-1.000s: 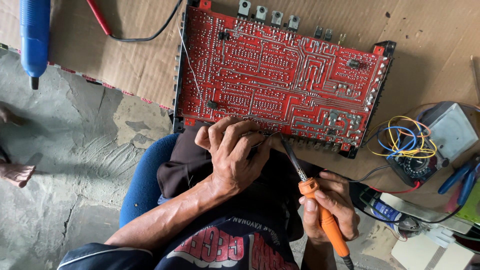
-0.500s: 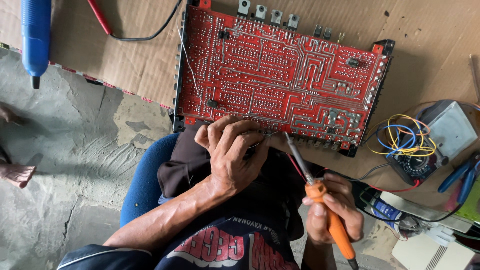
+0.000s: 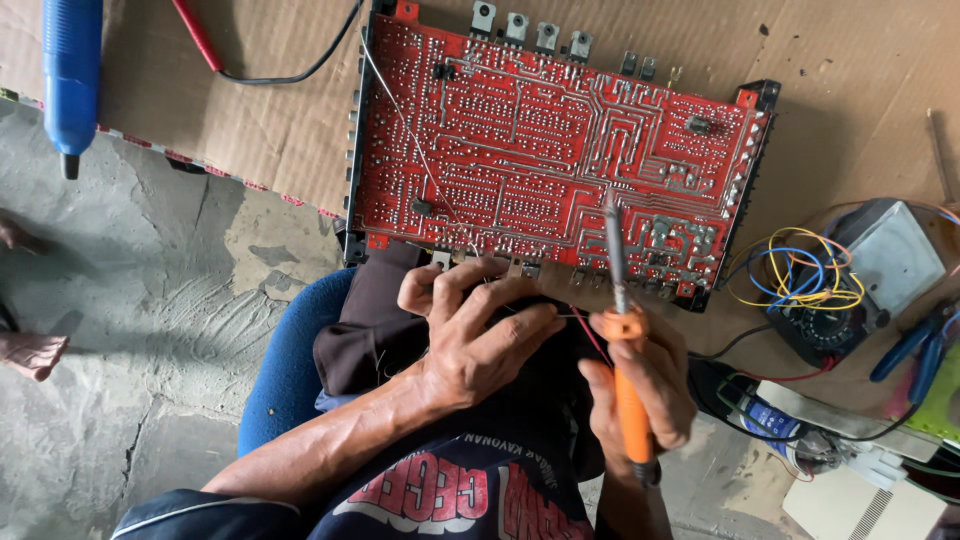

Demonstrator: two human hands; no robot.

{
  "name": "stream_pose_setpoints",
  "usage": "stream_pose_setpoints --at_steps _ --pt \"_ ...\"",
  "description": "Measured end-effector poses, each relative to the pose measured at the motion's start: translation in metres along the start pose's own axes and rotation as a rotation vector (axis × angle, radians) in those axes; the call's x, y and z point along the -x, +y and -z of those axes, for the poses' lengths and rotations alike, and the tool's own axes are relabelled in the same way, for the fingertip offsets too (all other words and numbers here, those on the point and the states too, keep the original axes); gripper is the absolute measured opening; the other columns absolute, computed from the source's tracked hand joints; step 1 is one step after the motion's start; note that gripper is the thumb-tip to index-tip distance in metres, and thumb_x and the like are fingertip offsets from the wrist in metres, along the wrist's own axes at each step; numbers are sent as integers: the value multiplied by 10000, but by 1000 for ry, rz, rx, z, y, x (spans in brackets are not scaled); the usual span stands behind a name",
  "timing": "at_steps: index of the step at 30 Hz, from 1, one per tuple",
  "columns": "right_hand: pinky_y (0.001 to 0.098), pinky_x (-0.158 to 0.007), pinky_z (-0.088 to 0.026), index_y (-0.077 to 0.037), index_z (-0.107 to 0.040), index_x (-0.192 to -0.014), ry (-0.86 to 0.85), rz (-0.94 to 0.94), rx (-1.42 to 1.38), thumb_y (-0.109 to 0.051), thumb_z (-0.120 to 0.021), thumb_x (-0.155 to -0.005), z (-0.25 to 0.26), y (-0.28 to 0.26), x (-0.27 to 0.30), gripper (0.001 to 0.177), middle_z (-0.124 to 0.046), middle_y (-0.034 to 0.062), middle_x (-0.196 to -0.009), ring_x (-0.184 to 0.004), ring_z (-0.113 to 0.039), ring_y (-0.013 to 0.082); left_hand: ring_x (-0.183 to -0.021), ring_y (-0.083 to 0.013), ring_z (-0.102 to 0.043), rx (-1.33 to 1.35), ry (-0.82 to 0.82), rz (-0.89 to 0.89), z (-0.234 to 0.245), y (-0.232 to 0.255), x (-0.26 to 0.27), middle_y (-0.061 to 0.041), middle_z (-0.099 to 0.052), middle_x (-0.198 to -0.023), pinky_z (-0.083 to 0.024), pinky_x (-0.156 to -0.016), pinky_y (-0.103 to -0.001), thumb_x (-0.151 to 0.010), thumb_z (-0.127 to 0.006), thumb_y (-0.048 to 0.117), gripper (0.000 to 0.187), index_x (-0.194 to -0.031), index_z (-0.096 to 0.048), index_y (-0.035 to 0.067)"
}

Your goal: The person solders a red circuit board using a soldering iron and solder wire. They hold the board steady with one hand while applying heat and solder to various points on the board with the other.

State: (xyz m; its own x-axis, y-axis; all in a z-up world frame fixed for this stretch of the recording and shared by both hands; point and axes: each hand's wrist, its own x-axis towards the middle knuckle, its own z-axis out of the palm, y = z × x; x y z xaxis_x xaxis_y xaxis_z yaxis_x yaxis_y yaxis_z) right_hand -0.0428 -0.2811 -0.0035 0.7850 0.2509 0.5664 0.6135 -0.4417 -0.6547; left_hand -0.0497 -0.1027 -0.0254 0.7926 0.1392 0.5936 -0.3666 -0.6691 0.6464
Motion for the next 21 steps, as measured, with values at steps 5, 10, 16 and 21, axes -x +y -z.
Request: stream_pose_setpoints --at_steps 5,10,16,21 --pt "430 -902 -606 -41 -579 -1150 47 102 14 -148 -637 -1016 -8 1 -9 181 -721 230 -992 -953 -704 364 -1005 -285 -618 15 -27 18 2 -3 -1 -7 -714 -1070 -378 -934 -453 -953 -781 232 88 -976 -709 188" --pt "307 -518 -609 2 -522 -1117 253 32 -56 -125 -552 -1027 -3 11 21 159 -589 296 -821 -842 -657 428 -1028 -297 -613 -2 45 137 2 -9 -6 -35 -695 -1067 -411 -961 -437 -929 -809 171 110 -961 -710 132" --pt "437 -965 -498 -84 -534 -1102 178 102 -24 -192 -514 -1025 9 18 29 134 -681 139 -673 -691 -675 233 -999 -280 -596 -120 60 119 -6 -9 -10 -20 -703 -1035 -343 -933 -454 -930 -779 178 82 -933 -699 158" --pt "457 -989 -530 -75 -562 -1120 69 87 -60 -146 -513 -993 16 17 31 154 -720 127 -735 -747 -708 242 -999 -290 -565 -121 34 143 -7 -8 -9 -28 -698 -1053 -349 -933 -450 -938 -761 145 66 -951 -696 150"
